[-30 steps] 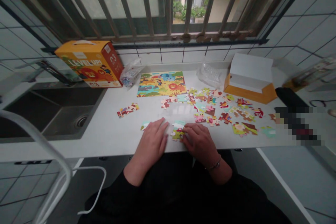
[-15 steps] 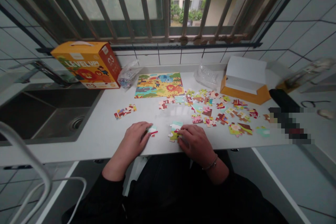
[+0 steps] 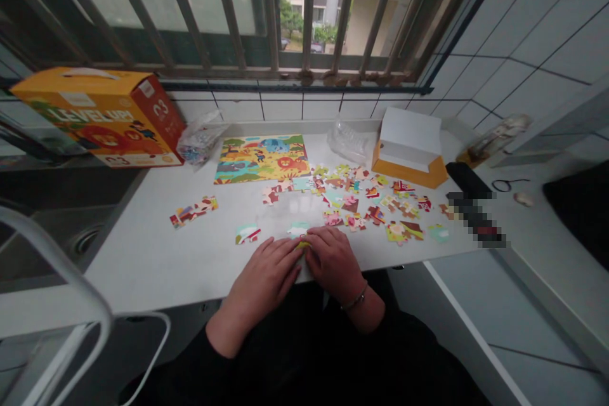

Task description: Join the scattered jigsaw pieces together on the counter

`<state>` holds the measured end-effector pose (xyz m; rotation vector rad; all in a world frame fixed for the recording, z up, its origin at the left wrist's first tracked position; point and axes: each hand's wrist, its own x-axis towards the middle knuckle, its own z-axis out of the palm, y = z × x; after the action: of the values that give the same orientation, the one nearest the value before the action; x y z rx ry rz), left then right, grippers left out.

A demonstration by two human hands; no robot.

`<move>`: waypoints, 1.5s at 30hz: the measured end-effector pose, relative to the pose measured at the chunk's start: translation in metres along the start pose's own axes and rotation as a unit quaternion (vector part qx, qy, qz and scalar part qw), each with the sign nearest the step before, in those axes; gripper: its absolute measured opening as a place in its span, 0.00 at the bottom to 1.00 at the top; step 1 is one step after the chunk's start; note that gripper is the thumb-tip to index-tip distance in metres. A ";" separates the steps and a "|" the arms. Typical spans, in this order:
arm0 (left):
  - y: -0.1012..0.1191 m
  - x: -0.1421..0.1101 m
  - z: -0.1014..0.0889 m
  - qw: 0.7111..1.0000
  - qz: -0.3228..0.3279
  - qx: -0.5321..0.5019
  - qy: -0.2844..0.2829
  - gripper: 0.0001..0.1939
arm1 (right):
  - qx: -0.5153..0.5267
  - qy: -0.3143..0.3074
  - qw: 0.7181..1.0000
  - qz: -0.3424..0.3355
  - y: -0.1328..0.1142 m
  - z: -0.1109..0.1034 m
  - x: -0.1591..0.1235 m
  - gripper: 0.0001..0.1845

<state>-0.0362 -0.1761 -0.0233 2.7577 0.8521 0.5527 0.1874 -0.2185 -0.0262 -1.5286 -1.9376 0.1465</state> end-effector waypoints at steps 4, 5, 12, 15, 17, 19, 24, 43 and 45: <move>0.008 0.004 0.006 1.000 -0.008 -0.012 0.006 0.22 | 0.015 0.051 0.999 0.012 0.002 0.002 -0.004 0.10; 0.007 0.004 0.007 1.000 -0.009 -0.013 0.006 0.22 | 0.016 0.057 0.998 0.014 0.004 0.001 -0.005 0.10; 0.006 0.002 0.005 1.000 -0.004 -0.006 0.019 0.21 | -0.092 0.044 0.990 0.096 0.051 -0.029 0.030 0.11; 0.007 0.004 0.003 1.000 -0.004 -0.005 0.029 0.19 | -0.165 -0.048 0.977 0.130 0.082 -0.050 0.063 0.11; 0.008 0.005 0.001 0.999 -0.001 -0.006 0.032 0.18 | -0.176 -0.127 0.970 0.112 0.098 -0.058 0.081 0.12; 0.008 0.006 0.001 0.999 0.002 -0.008 0.034 0.17 | -0.172 -0.173 0.965 0.093 0.109 -0.061 0.092 0.13; 0.009 0.006 0.001 0.999 0.000 -0.012 0.038 0.17 | -0.168 -0.176 0.966 0.082 0.120 -0.059 0.095 0.13; 0.011 0.005 -0.003 1.000 -0.007 -0.007 0.028 0.18 | -0.152 -0.139 0.977 0.058 0.101 -0.049 0.102 0.13; 0.011 0.005 -0.003 0.999 -0.007 -0.008 0.031 0.18 | -0.147 -0.143 0.978 0.024 0.092 -0.041 0.115 0.14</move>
<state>-0.0277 -0.1821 -0.0157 2.7319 0.8762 0.6422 0.2746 -0.0988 0.0110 -1.8322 -2.2260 0.1081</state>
